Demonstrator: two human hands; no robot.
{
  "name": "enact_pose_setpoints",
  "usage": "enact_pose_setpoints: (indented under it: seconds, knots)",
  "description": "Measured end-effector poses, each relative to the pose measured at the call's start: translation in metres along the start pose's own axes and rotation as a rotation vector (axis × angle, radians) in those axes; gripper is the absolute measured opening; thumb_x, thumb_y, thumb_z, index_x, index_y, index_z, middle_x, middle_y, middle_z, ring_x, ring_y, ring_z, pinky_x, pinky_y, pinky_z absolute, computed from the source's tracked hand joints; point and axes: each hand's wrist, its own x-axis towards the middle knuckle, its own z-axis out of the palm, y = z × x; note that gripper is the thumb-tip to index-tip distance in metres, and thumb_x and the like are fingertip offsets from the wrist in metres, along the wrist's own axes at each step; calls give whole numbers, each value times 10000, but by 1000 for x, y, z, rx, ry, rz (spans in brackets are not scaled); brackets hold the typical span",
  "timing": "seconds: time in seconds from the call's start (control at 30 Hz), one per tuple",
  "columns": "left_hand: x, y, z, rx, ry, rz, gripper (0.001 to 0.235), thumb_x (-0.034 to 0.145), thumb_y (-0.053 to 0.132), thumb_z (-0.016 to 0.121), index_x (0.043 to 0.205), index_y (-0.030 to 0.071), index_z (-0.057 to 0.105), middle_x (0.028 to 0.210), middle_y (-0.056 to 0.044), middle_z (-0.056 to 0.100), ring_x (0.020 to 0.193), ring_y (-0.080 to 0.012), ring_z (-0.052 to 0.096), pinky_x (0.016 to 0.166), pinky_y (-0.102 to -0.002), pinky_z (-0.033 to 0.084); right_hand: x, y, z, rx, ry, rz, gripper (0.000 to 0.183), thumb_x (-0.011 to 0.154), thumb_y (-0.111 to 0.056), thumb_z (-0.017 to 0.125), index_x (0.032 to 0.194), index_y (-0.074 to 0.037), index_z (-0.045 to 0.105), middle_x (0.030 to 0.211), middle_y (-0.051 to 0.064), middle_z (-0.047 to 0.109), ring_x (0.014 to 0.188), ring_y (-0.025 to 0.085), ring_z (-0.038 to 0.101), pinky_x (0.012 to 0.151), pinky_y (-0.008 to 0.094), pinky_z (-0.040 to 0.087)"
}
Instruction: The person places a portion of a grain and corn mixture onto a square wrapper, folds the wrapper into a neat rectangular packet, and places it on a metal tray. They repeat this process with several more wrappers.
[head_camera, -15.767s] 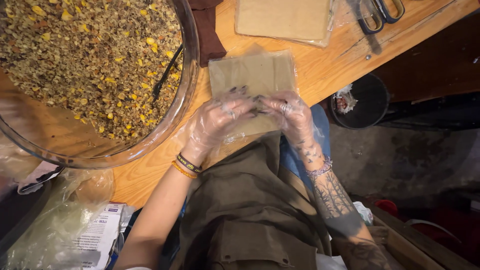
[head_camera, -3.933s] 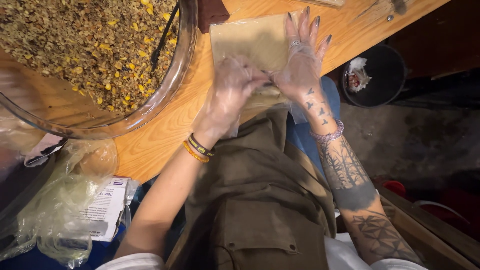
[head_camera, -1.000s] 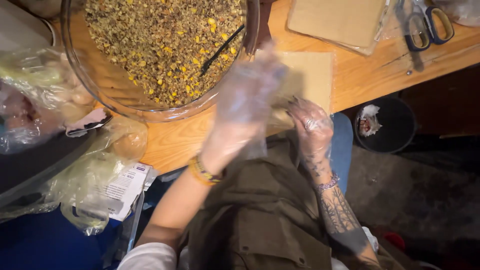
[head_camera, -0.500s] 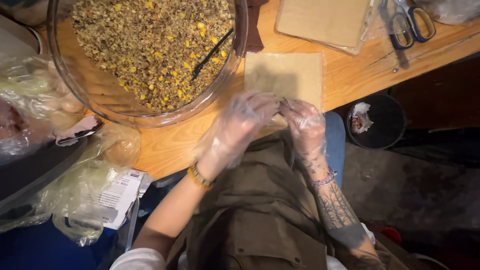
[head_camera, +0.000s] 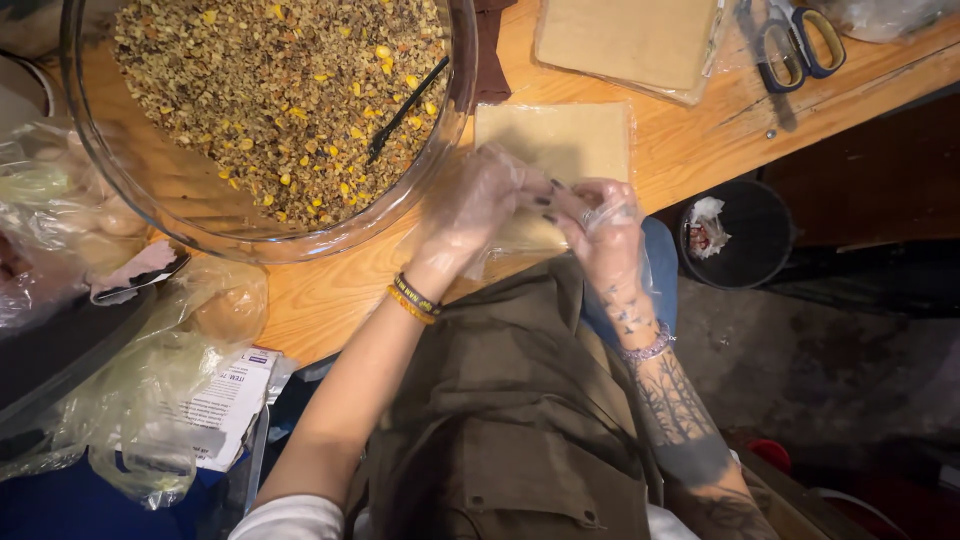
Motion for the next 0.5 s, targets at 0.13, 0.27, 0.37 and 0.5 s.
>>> enact_pose_setpoints:
  seconds: [0.13,0.27,0.37,0.5]
  knots:
    - [7,21,41,99,463,-670,259,854,458,888,1090,367,832,1064,66,800,1079,-134,772,1021,-299,593,4,8,4,-119,-70,113,330,867,-132,922,1166,-100,787,1062,117,720,958,393,737,815,523,623]
    - [-16,65,70,-681,821,-857,283,918,137,854,916,-27,623,1144,-283,791,1050,-330,793,923,-432,659,22,-25,-2,-197,-95,201,172,899,-126,908,1051,-93,834,1005,108,687,921,375,734,788,556,627]
    - [-17,42,92,-1106,758,-850,463,1001,233,767,1345,-63,675,1255,-314,747,1128,-373,765,1002,-489,638,20,-36,-4,-44,-93,403,144,992,-139,824,1125,-91,846,1055,118,675,959,334,740,831,480,623]
    - [-29,47,100,-1091,772,-840,590,905,198,881,1385,-83,683,1257,-253,766,1051,-308,788,943,-391,663,-17,-34,-19,-149,146,-44,293,859,-68,930,1138,-48,844,992,168,612,921,422,667,802,495,589]
